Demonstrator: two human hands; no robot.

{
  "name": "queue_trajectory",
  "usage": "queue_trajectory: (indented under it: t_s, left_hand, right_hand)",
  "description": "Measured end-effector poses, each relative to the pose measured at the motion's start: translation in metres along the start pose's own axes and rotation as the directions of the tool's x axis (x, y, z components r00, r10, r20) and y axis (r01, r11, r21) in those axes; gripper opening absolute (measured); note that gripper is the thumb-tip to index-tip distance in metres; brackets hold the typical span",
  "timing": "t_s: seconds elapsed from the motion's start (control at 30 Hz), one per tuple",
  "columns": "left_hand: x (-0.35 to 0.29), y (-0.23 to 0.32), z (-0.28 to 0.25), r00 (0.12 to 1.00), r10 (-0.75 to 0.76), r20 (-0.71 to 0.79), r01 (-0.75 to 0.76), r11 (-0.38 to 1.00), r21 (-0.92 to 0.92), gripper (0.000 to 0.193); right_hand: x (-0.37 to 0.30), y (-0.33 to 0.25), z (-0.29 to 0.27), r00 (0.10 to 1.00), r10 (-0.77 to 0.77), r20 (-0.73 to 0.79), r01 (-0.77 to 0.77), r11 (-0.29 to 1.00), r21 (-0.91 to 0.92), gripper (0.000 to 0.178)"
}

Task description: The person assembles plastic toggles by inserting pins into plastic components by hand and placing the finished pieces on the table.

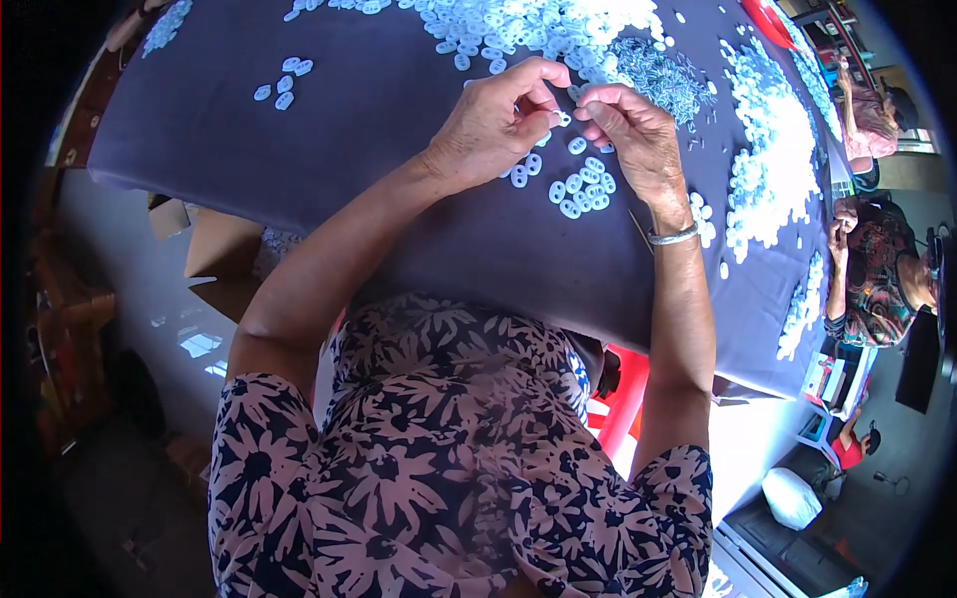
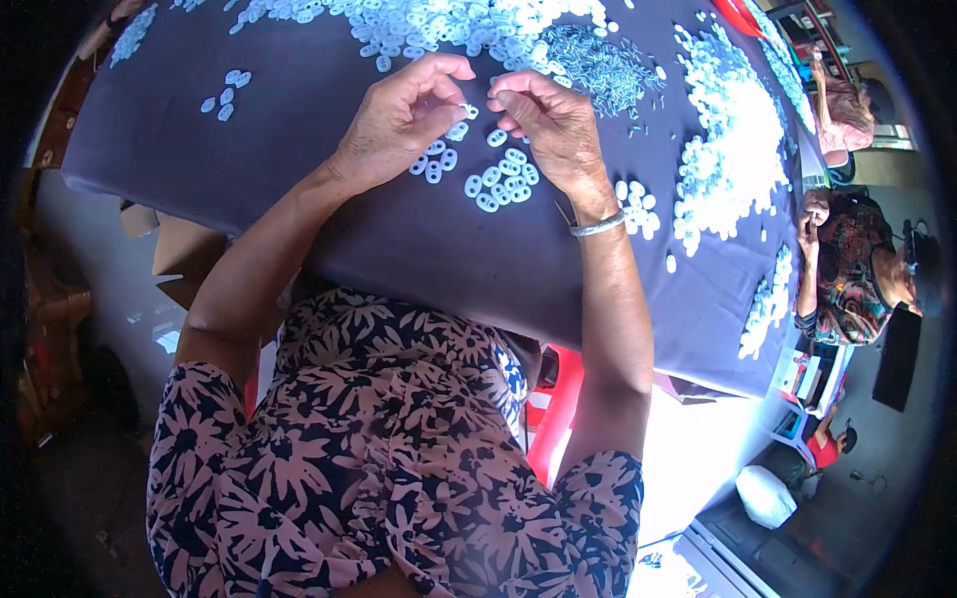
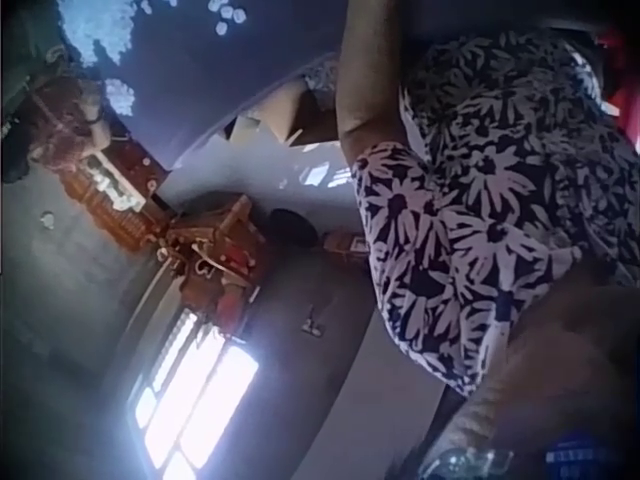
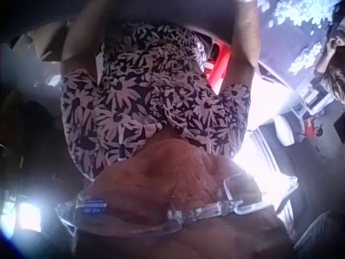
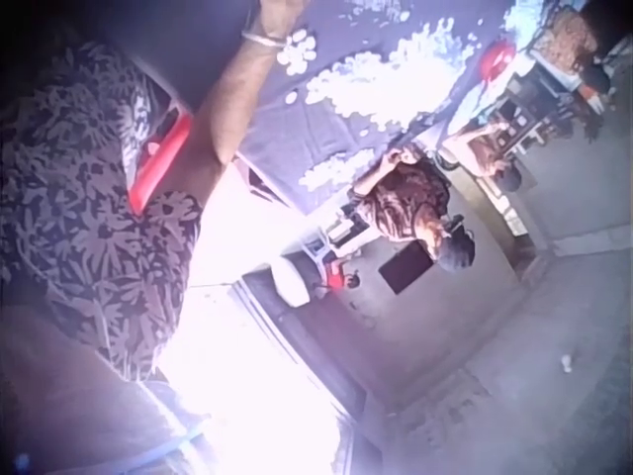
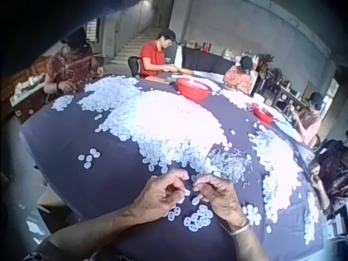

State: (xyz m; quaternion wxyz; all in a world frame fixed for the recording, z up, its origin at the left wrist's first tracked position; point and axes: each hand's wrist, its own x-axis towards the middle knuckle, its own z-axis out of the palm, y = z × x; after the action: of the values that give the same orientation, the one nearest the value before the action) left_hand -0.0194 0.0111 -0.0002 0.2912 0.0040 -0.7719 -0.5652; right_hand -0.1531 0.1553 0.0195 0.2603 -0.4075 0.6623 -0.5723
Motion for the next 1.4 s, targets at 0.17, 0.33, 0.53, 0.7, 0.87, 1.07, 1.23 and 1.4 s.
queue_trajectory:
  t_s: [0.17, 0.33, 0.53, 0.7, 0.87, 1.07, 1.23, 1.4]
  left_hand:
    - [-0.001, -0.002, 0.000, 1.000, -0.011, 0.002, 0.011, 1.000, 0.005, 0.031]
    - [0.000, -0.001, 0.002, 1.000, -0.011, 0.012, 0.011, 1.000, -0.013, 0.031]
    - [-0.001, -0.001, 0.002, 1.000, -0.002, 0.009, 0.002, 1.000, 0.010, 0.032]
    - [-0.002, 0.001, 0.004, 1.000, -0.005, -0.001, 0.005, 0.999, 0.036, 0.034]
    - [-0.005, 0.006, 0.006, 0.996, -0.080, -0.039, 0.082, 0.995, 0.058, 0.038]
    - [-0.006, 0.004, 0.009, 0.984, -0.157, -0.083, 0.160, 0.987, 0.031, 0.041]
    - [-0.002, 0.003, 0.005, 0.982, -0.187, -0.024, 0.187, 0.982, 0.014, 0.045]
    - [0.002, 0.005, 0.003, 0.996, -0.092, -0.011, 0.092, 0.994, 0.052, 0.043]
  right_hand:
    - [0.001, -0.003, 0.009, 0.998, -0.049, -0.037, 0.052, 0.995, 0.085, 0.011]
    - [0.001, -0.002, 0.014, 0.993, -0.119, -0.009, 0.119, 0.993, 0.022, 0.014]
    - [-0.001, -0.006, 0.014, 0.995, -0.086, 0.043, 0.088, 0.995, -0.047, 0.012]
    - [-0.001, -0.005, 0.013, 0.990, -0.135, 0.031, 0.137, 0.985, -0.107, 0.015]
    - [-0.003, -0.007, 0.018, 0.989, -0.146, 0.007, 0.141, 0.943, -0.301, 0.010]
    - [-0.005, -0.010, 0.026, 0.987, -0.149, -0.058, 0.112, 0.904, -0.413, 0.012]
    - [-0.004, -0.011, 0.026, 0.981, -0.181, -0.069, 0.131, 0.880, -0.456, 0.012]
    - [-0.001, -0.013, 0.019, 0.996, -0.087, -0.015, 0.078, 0.949, -0.305, 0.013]
